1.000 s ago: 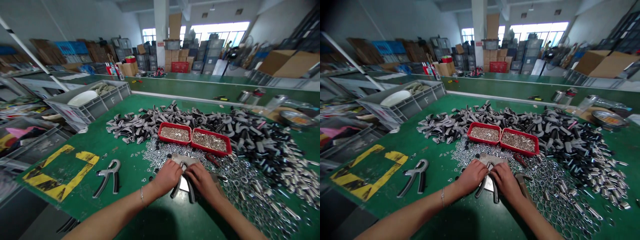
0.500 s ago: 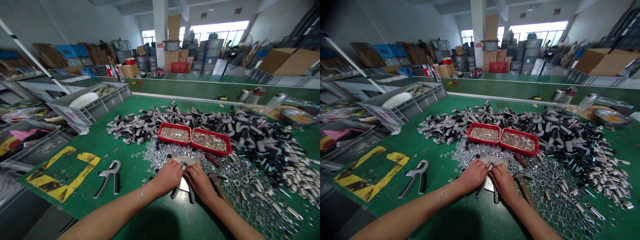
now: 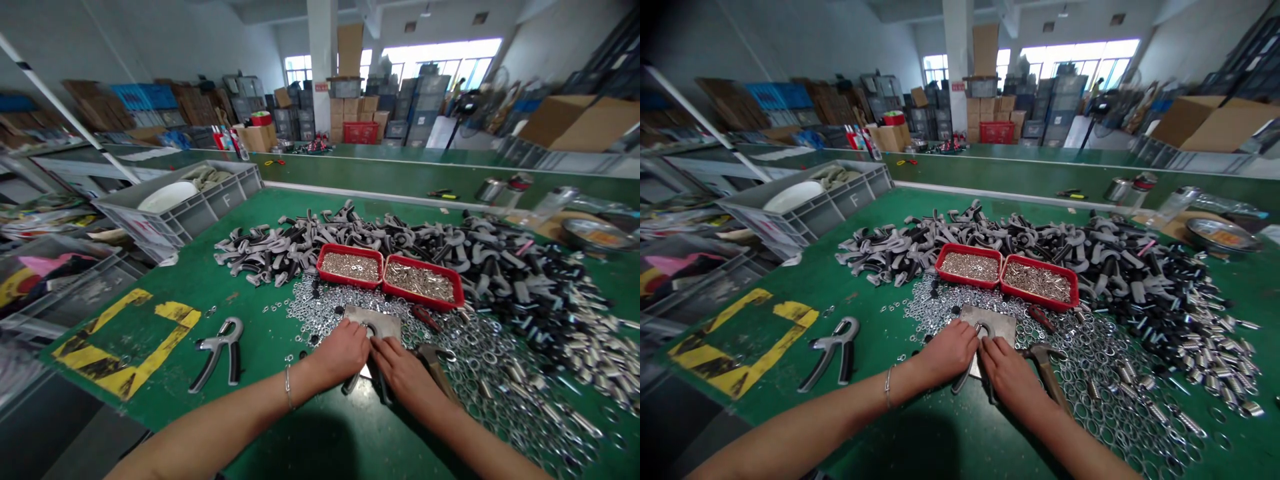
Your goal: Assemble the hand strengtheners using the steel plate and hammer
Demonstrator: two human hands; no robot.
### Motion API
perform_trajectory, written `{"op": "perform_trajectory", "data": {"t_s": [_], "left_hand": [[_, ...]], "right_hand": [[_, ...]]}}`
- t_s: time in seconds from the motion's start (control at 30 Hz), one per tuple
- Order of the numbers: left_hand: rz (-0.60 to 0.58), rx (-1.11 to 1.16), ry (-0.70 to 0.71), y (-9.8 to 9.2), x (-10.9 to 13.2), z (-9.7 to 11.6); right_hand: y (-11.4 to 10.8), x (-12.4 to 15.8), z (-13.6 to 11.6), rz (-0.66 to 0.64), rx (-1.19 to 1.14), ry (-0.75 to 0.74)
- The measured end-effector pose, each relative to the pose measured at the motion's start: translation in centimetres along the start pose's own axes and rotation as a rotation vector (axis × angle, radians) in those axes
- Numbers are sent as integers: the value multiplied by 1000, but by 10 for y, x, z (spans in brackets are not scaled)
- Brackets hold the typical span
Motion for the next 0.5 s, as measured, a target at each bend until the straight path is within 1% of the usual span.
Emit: {"op": "perform_trajectory", "data": {"t_s": [0.07, 0.17, 0.23, 0.3, 0.37, 0.4, 0.47, 0.5], "left_hand": [[-11, -5, 28, -1, -3, 3], [-9, -3, 35, -1, -3, 5], [-12, 14, 17, 0, 3, 4], [-25, 76, -42, 1, 11, -2], [-47, 207, -111, 2, 16, -14], [-49, 280, -150, 2, 16, -23], [-35, 378, -235, -2, 6, -50], [-34, 381, -283, -3, -2, -67]], "right_hand": [[-1, 4, -4, -8, 36, -23], [-6, 12, -4, -24, -2, 4], [-12, 24, 3, -29, -40, 80], [-26, 45, 14, 13, -60, 194], [-44, 74, 26, 101, -39, 324], [-52, 90, 31, 137, -16, 389], [-61, 120, 39, 163, 42, 498], [-61, 131, 41, 155, 62, 535]]}}
Point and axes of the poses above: each hand's wrist, its own x-axis away from the middle knuckle, its own y-axis out of the palm, z = x × y, the point moved 10 cm from there along -x, towards the middle knuckle, and after that the axes turned 15 degrees about -x, right-handed, at the moved point
